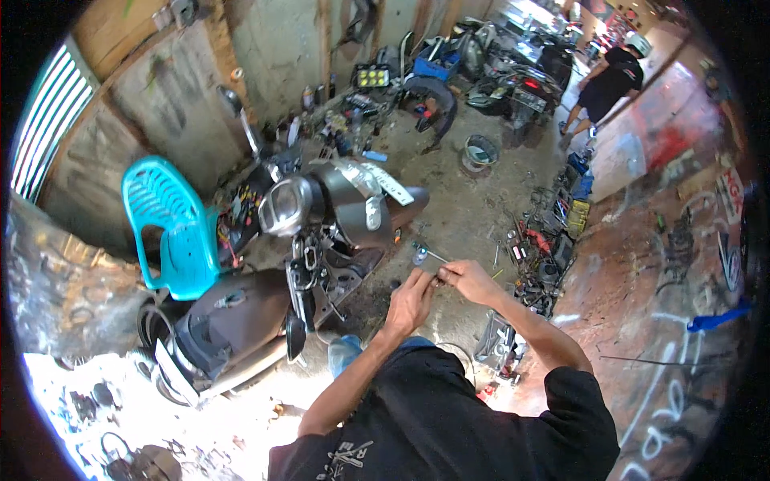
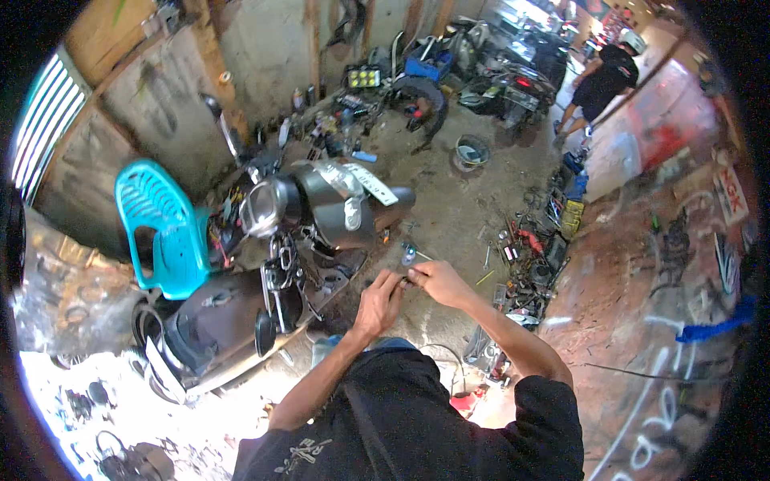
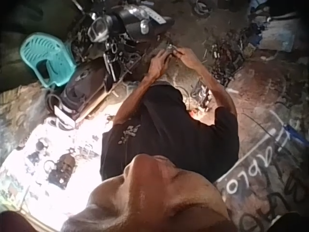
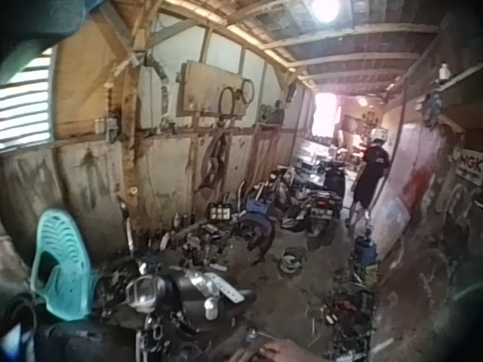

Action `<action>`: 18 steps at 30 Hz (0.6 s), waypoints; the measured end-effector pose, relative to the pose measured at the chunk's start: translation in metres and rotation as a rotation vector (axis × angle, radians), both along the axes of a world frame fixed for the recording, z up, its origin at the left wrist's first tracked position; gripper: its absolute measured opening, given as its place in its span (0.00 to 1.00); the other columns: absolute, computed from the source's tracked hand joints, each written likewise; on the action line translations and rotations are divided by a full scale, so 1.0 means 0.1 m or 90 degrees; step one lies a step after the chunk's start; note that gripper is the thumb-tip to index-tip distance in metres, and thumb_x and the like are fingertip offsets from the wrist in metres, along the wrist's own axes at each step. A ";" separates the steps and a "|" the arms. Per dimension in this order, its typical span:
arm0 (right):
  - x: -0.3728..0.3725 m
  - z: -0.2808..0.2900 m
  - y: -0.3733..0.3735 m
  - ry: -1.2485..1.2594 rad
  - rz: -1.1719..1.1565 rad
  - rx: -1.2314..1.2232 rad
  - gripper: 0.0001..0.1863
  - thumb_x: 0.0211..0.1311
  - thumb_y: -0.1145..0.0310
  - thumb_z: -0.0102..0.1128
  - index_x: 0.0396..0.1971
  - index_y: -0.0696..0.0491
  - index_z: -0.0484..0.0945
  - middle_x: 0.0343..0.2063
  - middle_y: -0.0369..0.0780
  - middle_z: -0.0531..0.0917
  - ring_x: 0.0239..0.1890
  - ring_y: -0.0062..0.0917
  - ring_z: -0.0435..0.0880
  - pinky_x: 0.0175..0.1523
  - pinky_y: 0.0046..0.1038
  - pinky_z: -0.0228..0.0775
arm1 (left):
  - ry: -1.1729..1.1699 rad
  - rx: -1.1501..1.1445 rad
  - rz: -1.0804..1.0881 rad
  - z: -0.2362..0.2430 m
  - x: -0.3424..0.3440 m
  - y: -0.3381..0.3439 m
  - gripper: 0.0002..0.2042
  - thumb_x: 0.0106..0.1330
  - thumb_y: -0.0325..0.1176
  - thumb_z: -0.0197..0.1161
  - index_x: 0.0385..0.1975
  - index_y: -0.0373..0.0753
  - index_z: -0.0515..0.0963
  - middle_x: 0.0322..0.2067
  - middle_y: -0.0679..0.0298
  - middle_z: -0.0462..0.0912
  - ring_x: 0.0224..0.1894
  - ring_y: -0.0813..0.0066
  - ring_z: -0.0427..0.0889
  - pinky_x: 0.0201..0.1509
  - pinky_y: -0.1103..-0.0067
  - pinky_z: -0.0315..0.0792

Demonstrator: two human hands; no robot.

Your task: Repairing or adjusting the wiring harness on the handlebars of a motorcycle scooter.

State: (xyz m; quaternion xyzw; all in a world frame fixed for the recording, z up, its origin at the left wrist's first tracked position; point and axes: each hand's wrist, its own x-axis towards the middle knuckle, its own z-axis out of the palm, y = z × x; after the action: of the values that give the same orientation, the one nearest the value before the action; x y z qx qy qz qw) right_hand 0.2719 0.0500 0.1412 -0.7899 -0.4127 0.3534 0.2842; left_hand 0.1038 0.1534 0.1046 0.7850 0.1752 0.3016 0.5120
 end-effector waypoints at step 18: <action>-0.19 -0.23 0.45 0.313 -0.095 -0.040 0.21 0.74 0.53 0.63 0.39 0.59 0.82 0.26 0.32 0.78 0.26 0.16 0.71 0.33 0.23 0.63 | 0.070 -0.121 0.149 -0.48 -0.19 0.04 0.11 0.74 0.34 0.61 0.49 0.35 0.79 0.42 0.54 0.81 0.43 0.52 0.84 0.48 0.65 0.78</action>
State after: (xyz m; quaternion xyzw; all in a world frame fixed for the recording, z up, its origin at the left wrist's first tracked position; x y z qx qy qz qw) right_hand 0.2525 0.0948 0.1184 -0.7173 -0.2606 0.5252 0.3765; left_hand 0.0843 0.1576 0.0568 0.7225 0.3213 0.2976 0.5350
